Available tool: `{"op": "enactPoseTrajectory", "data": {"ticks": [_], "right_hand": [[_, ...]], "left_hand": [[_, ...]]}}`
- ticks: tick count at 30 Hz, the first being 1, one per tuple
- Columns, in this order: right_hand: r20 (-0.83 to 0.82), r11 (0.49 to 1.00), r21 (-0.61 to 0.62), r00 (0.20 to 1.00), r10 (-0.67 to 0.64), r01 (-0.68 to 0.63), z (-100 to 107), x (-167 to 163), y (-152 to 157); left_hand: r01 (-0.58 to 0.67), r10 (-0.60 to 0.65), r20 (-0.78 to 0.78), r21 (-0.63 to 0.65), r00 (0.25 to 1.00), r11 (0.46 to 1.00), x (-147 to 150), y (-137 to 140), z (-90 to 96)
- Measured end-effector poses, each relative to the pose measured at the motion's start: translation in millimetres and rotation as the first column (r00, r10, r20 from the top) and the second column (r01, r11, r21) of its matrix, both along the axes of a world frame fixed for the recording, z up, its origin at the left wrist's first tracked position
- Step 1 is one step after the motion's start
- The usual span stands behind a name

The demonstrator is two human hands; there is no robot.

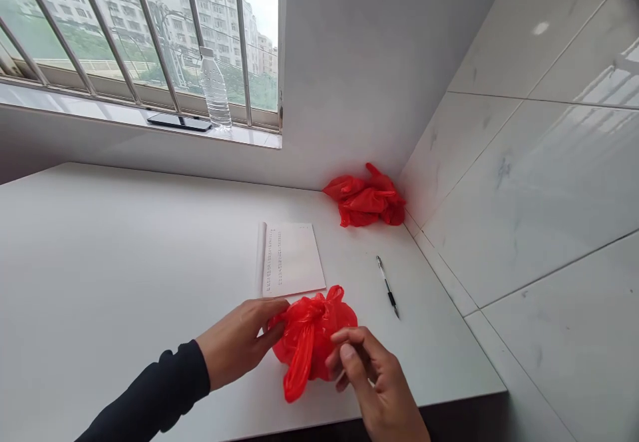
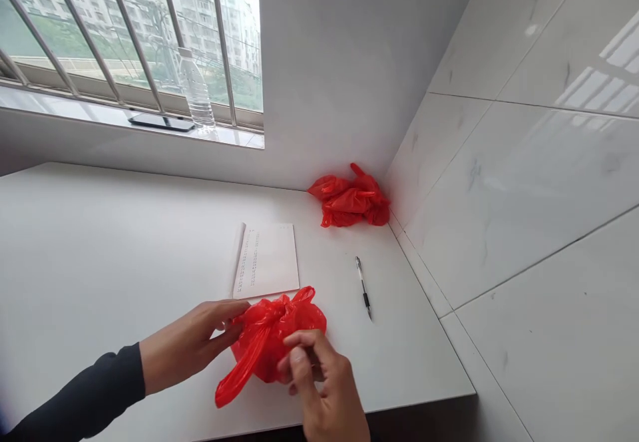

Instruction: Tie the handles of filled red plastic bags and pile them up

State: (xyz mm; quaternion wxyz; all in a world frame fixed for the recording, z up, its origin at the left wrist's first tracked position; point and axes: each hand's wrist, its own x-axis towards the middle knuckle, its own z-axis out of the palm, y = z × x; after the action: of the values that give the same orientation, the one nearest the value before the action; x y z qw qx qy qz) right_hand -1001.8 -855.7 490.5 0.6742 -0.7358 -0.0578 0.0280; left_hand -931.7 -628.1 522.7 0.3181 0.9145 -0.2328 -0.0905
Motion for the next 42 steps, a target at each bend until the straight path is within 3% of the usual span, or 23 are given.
{"op": "enactPoseTrajectory", "data": {"ticks": [2,5,9,11,14,17,21,24,26,29,32,36,42], "right_hand": [[-0.025,0.996,-0.046,0.997,-0.077,0.076,-1,5,-15],[0.051,0.961,-0.22,0.986,-0.159,0.166,-7,15,-27],[0.1,0.943,-0.305,0.989,-0.107,0.133,-12,25,-18],[0.089,0.947,-0.313,0.995,-0.048,0.073,-11,27,-10],[0.083,0.943,-0.333,0.996,0.027,0.003,-7,28,-5],[0.089,0.943,-0.332,0.995,0.053,-0.021,-7,29,-18],[0.046,0.945,-0.317,0.997,-0.069,0.08,-12,28,-49],[0.026,0.948,-0.285,0.99,-0.139,0.141,-14,23,-60],[0.031,0.957,-0.261,0.992,-0.124,0.128,-11,19,-55],[0.025,0.959,-0.283,0.999,-0.023,0.029,0,15,-40],[0.04,0.947,-0.318,0.998,0.057,-0.041,8,13,-31],[0.02,0.965,-0.263,1.0,0.023,-0.017,3,11,-41],[0.015,0.99,-0.142,1.0,-0.015,0.017,-3,7,-52]], "left_hand": [[-0.035,0.034,-0.011,-0.041,0.999,0.999,-3,6,-0.2],[-0.095,0.093,-0.022,-0.141,0.995,0.985,-10,7,7.4],[-0.187,0.172,-0.079,-0.27,0.982,0.945,-23,-8,22.4],[-0.221,0.204,-0.093,-0.251,0.975,0.943,-30,-18,25.3],[-0.145,0.143,-0.023,-0.09,0.989,0.985,-37,-25,22.8],[-0.16,0.16,-0.025,-0.007,0.987,0.987,-39,-16,20.7],[-0.362,0.356,-0.096,-0.058,0.93,0.93,-42,5,25.5],[-0.432,0.43,-0.04,-0.102,0.902,0.896,-50,4,28.1],[-0.393,0.402,0.039,-0.141,0.915,0.909,-56,-7,27.8],[-0.23,0.248,0.156,-0.124,0.956,0.965,-59,-26,27.0],[-0.164,0.168,0.127,-0.047,0.978,0.985,-55,-29,27.1],[-0.245,0.245,0.034,-0.008,0.969,0.97,-52,-13,28.0],[-0.358,0.367,0.082,-0.106,0.927,0.928,-59,-17,29.7]]}}
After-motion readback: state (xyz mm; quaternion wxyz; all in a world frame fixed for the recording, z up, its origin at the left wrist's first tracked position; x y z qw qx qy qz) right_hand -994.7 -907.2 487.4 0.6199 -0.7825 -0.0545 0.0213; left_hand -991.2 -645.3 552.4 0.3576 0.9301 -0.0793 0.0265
